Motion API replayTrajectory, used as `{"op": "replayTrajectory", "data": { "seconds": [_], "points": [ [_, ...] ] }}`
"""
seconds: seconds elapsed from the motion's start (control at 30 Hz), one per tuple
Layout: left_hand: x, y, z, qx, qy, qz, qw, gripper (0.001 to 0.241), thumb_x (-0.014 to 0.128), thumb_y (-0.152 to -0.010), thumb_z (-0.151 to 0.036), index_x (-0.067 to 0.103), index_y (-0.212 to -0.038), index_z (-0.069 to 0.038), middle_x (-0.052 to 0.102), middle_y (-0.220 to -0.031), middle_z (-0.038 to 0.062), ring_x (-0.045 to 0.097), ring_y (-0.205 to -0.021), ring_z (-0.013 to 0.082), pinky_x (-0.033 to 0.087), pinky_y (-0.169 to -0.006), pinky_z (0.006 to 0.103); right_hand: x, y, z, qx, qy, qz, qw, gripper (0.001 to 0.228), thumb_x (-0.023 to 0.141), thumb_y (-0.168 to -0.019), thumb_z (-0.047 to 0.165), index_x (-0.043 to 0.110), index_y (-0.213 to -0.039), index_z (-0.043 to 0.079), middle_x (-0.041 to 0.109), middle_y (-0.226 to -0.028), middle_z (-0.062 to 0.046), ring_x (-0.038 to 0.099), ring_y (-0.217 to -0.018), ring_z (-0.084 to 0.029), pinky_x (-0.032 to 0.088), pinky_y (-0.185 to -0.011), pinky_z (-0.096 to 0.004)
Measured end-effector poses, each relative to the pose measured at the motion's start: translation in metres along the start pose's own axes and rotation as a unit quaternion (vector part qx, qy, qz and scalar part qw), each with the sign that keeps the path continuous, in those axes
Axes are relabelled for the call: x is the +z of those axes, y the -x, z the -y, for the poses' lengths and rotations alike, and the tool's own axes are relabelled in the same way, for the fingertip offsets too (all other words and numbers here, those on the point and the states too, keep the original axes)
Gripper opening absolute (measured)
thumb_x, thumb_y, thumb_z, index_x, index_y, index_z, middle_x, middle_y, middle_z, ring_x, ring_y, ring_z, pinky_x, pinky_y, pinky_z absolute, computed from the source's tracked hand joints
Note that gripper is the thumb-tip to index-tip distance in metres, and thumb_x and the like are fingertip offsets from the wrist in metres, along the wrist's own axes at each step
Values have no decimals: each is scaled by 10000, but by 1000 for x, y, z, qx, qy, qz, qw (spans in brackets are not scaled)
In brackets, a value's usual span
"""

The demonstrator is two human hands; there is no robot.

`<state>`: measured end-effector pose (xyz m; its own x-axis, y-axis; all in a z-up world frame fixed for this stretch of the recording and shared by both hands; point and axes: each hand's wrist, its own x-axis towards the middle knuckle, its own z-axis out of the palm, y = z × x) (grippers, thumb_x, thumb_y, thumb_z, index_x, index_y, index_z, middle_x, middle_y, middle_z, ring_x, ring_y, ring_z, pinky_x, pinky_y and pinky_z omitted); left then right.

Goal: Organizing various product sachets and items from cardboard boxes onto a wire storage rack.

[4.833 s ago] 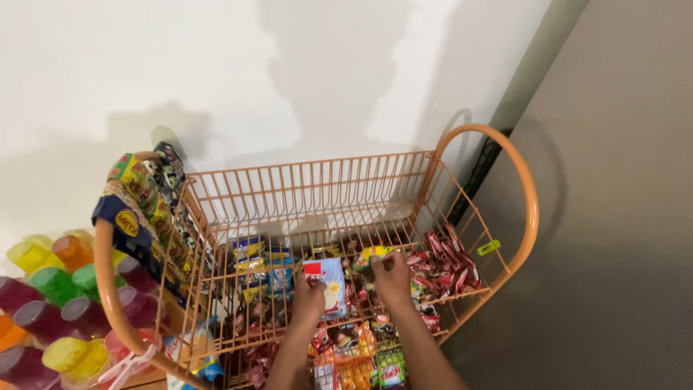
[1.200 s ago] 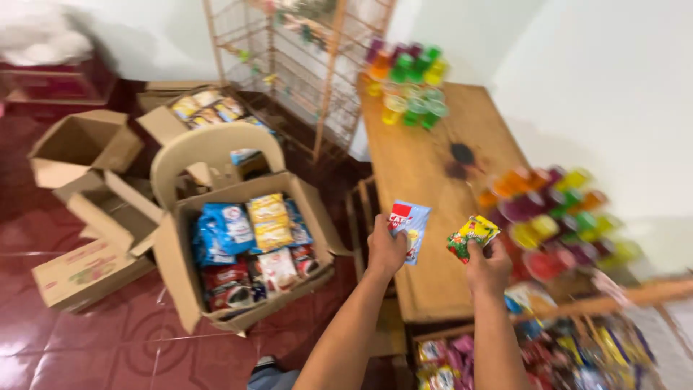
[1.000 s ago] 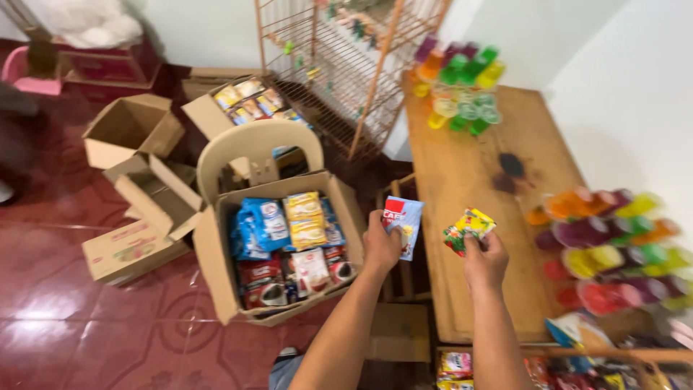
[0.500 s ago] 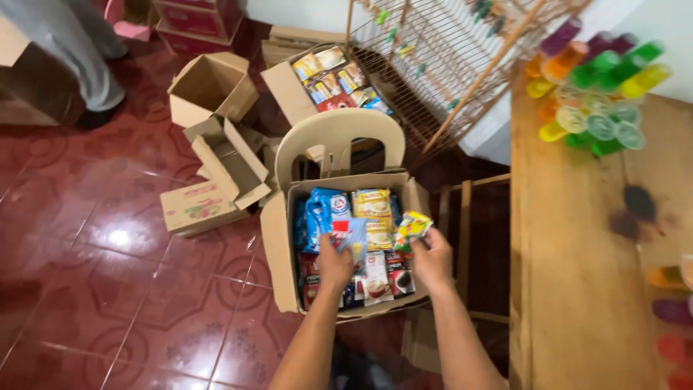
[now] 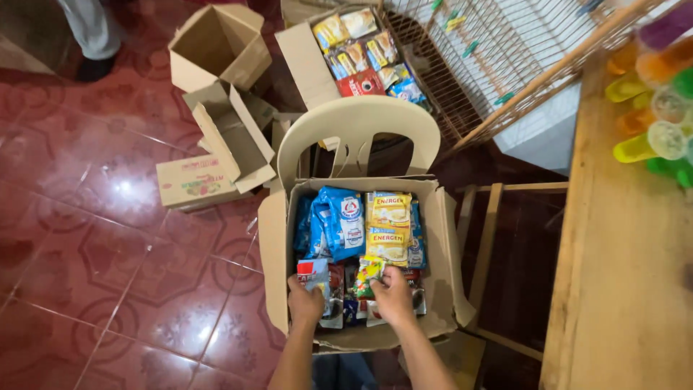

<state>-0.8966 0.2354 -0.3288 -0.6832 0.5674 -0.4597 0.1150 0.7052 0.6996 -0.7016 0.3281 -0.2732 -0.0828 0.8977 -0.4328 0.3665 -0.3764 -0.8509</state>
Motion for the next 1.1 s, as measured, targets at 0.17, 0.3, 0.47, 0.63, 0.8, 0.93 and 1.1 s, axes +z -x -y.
{"op": "replayTrajectory", "data": {
  "seconds": [0.17, 0.3, 0.47, 0.63, 0.8, 0.93, 1.1],
  "points": [
    [25, -11, 14, -42, 2, -10, 999, 618, 680, -829, -144, 433, -1389, -57, 675, -1174, 309, 647, -1109, 487, 504, -970, 525, 17, -21, -42, -8, 25, 56, 998, 326, 709, -870, 41, 602, -1174, -9, 767, -1131, -168, 752, -1035, -218, 587, -879, -347],
    [30, -18, 23, -36, -34, -8, 999, 825, 654, -832, -153, 260, -1546, -28, 599, -1251, 345, 601, -1140, 516, 477, -987, 547, 34, -23, -47, 22, 118, 40, 992, 362, 752, -848, 121, 625, -1172, 22, 771, -1104, -160, 755, -1034, -250, 572, -895, -359],
    [10, 25, -24, 130, -113, -18, 985, 641, 601, -853, -113, 420, -1465, -56, 521, -1412, 273, 523, -1267, 464, 439, -1070, 512, 58, -37, -70, 13, 153, 41, 987, 339, 771, -822, 150, 646, -1120, 49, 766, -1068, -107, 746, -1018, -244, 570, -870, -371],
    [14, 20, -4, 134, -227, 88, 961, 629, 597, -820, -81, 528, -1444, -121, 432, -1557, 217, 387, -1384, 444, 328, -1121, 488, 78, -33, -75, 49, 193, 46, 979, 306, 754, -831, 174, 653, -1107, 88, 786, -989, -86, 767, -923, -245, 578, -836, -372],
    [40, -4, 71, 221, -122, 15, 968, 437, 568, -908, -97, 580, -1327, 26, 506, -1457, 284, 448, -1360, 469, 339, -1152, 503, 102, -35, -86, -7, 220, 28, 975, 353, 788, -786, 185, 683, -1111, 100, 755, -982, -116, 732, -917, -290, 562, -826, -407],
    [16, 8, 30, 231, -76, 0, 970, 394, 503, -963, -85, 586, -1326, 43, 573, -1391, 284, 513, -1312, 462, 391, -1135, 496, 118, -36, -87, 19, 251, 18, 968, 344, 775, -820, 242, 702, -1127, 106, 765, -988, -121, 741, -933, -287, 576, -842, -407],
    [-8, 23, -28, 73, 0, 17, 997, 393, 531, -945, -139, 635, -1297, 2, 648, -1300, 255, 608, -1201, 440, 474, -1028, 472, 114, -29, -83, 47, 205, -5, 978, 453, 778, -804, 276, 664, -1197, 84, 754, -1053, -140, 732, -987, -311, 568, -869, -427]
  ]
}}
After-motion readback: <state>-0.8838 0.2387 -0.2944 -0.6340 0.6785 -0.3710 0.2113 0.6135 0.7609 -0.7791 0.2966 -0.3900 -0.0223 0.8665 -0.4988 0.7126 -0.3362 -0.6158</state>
